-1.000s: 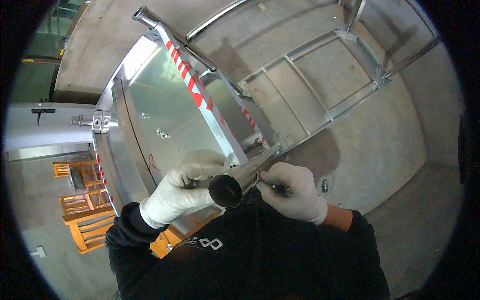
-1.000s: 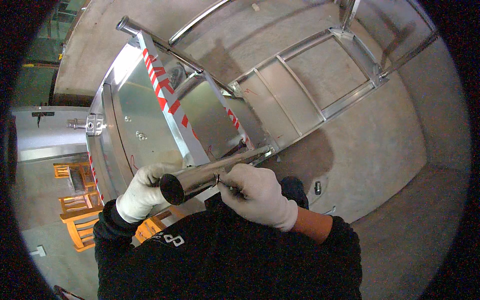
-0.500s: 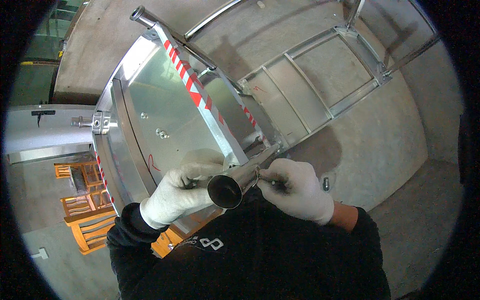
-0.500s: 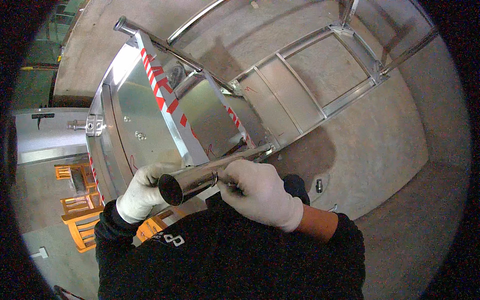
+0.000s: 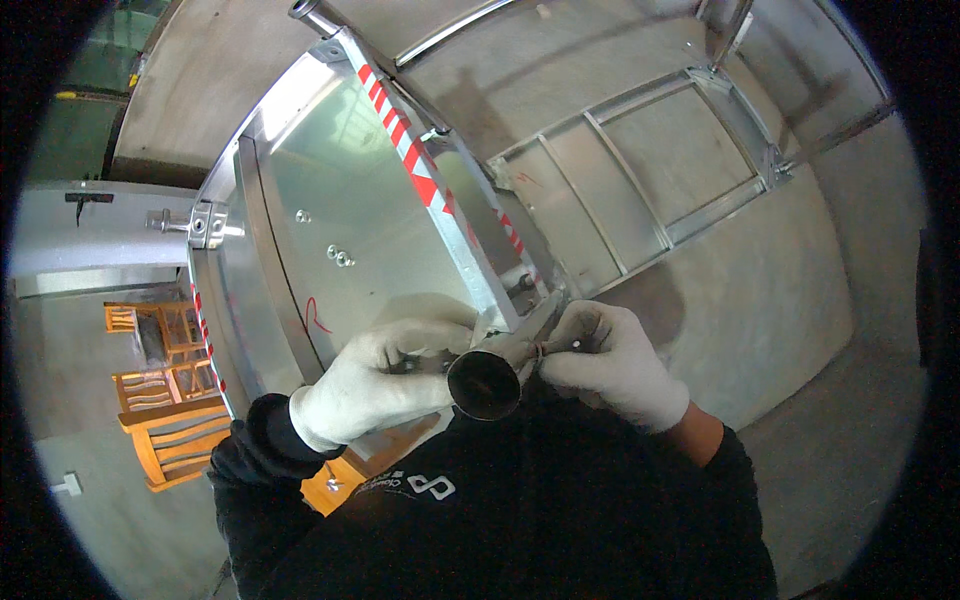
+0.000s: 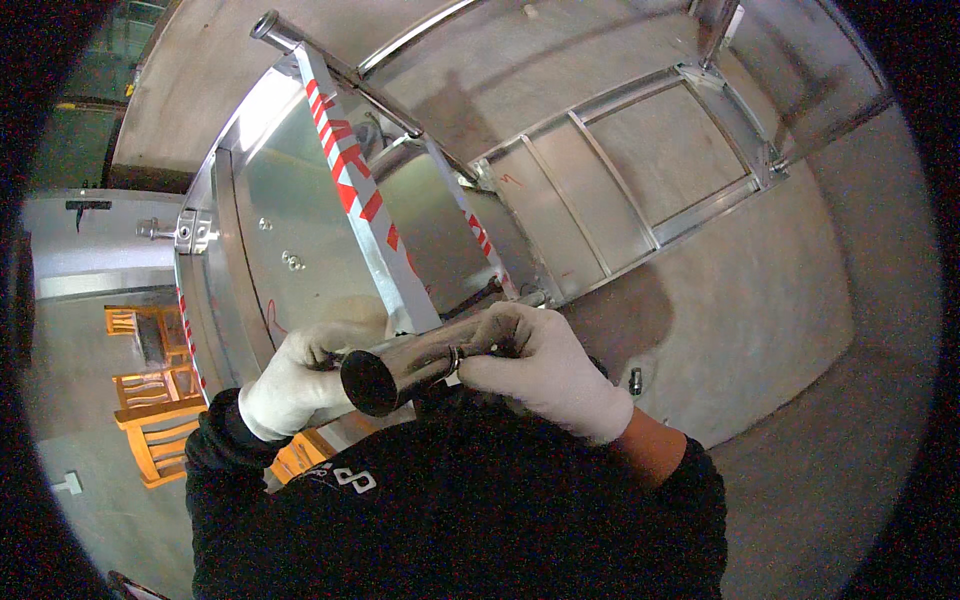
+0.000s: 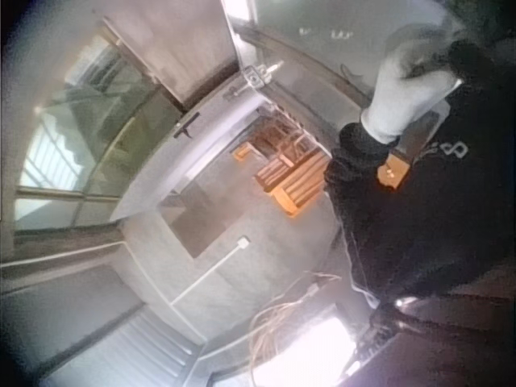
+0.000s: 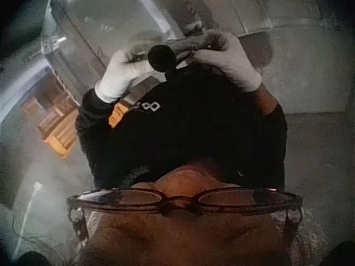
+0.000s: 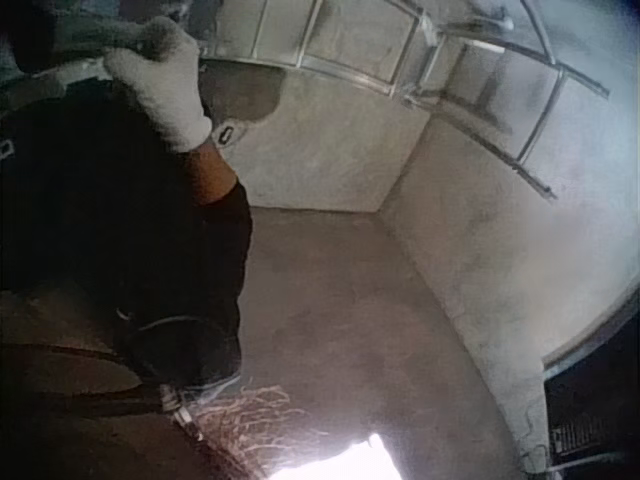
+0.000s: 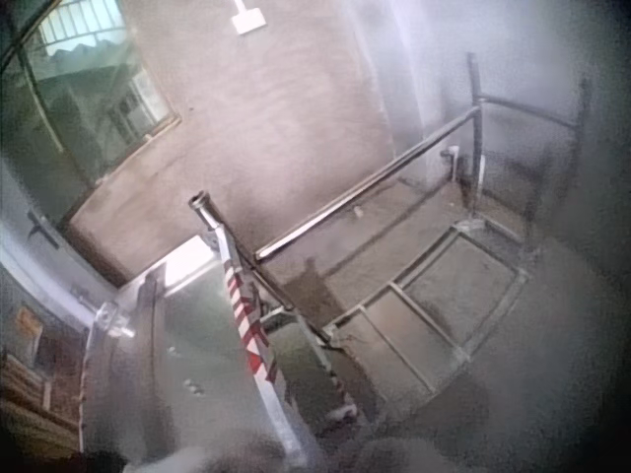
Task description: The person assembles a stainless steel metal frame by inserting bolts and tightening nuts with a wrench. They work on multiple joints, securing vertical and horizontal bars together while kneeling on the floor.
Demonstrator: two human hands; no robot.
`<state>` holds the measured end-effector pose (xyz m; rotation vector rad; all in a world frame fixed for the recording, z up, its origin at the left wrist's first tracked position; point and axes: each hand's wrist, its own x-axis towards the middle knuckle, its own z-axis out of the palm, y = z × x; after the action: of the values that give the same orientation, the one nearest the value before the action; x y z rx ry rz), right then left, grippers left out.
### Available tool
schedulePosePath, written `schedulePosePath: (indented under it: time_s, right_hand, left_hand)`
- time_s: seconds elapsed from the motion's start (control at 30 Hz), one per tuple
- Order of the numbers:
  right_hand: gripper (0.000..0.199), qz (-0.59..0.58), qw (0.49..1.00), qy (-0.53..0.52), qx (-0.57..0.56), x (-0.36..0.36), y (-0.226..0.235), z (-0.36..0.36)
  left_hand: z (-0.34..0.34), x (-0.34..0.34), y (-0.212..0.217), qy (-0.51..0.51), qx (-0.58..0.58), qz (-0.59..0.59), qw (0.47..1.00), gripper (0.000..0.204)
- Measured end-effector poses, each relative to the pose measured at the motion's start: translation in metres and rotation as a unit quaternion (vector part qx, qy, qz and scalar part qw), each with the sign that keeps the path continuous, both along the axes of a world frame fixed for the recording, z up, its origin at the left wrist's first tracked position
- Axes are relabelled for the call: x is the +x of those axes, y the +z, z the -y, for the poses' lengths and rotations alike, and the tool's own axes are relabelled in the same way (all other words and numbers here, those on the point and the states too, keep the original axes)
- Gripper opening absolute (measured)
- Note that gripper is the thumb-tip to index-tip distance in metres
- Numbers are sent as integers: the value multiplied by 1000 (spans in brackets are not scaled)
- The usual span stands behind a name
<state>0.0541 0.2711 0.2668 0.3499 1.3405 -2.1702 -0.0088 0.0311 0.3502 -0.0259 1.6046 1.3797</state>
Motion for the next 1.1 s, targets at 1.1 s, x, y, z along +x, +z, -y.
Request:
schedulePosePath:
  time_s: [1.1]
  right_hand:
    - [15, -147, 975, -109, 129, 24, -22, 15]
  left_hand:
    - [1, -9, -1, -36, -21, 37, 998, 43]
